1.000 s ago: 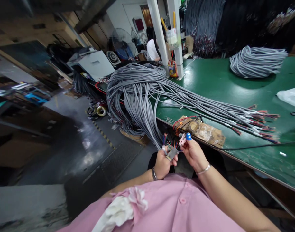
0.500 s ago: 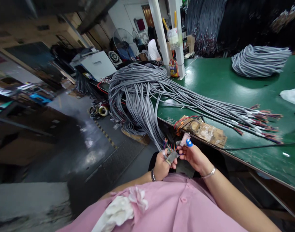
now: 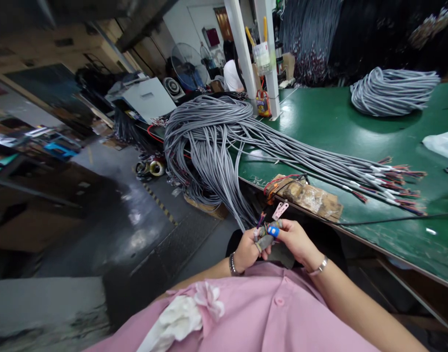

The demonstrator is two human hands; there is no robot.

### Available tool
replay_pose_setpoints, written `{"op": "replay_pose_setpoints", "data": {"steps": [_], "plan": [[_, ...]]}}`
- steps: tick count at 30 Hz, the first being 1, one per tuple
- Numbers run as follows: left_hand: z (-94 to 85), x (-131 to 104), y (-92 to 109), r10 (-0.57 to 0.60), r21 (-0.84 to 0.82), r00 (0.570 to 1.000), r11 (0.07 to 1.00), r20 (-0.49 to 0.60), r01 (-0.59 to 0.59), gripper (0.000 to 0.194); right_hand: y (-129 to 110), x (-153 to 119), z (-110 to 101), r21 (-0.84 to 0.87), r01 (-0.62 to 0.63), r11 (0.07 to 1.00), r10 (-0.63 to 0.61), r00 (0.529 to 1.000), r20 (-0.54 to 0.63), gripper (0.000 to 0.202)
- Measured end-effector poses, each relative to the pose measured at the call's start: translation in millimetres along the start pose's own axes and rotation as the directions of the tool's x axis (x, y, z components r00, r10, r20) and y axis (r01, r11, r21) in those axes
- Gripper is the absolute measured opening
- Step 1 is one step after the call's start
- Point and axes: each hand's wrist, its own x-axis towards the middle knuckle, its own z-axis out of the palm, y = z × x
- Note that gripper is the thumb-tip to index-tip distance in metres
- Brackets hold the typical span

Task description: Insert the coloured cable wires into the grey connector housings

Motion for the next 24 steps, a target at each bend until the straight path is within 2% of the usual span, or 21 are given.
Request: {"op": "replay_pose_setpoints", "data": {"steps": [4,7,10,13,16,20,24], "plan": [[2.1,-2.2,-0.9,0.019,-0.037,0.993,0.999,-0.113,-0.024,0.04,3.7,-1.5,7.5,0.072,-0.026,0.997,0.031,0.997,-0.069,0.022],[3.6,-2.7,-0.7,0.022,-0.07,0.985,0.997,-0.173,-0.034,0.041,5.5,-2.4,8.1,0.229,-0.064,0.971,0.062,0.998,0.014,0.019],[3.5,-1.4,1.8,0.008,-0.127,0.983,0.991,-0.183,-0.032,0.04,5.9,0.3,-2.4,0.369,-0.112,0.923,0.088,0.993,0.083,0.02],[3.6,1.2,5.4,-0.01,-0.207,0.983,0.978,-0.184,-0.029,0.038,4.8,8.8,-16.1,0.477,-0.148,0.866,0.126,0.989,0.079,0.035],[6.3,4.4,8.4,-0.024,-0.256,0.988,0.967,-0.153,-0.016,0.038,1.2,19.6,-21.0,0.493,-0.126,0.861,0.114,0.992,0.054,0.048],[12.2,9.9,9.1,-0.04,-0.285,0.991,0.959,-0.126,0.002,0.037,-2.6,28.0,-15.2,0.45,-0.044,0.892,0.085,0.994,-0.072,0.035],[15.7,15.9,6.7,-0.066,-0.316,0.984,0.949,-0.163,0.011,0.035,-1.5,29.0,-10.1,0.464,0.017,0.886,0.046,0.991,-0.124,0.034]]}}
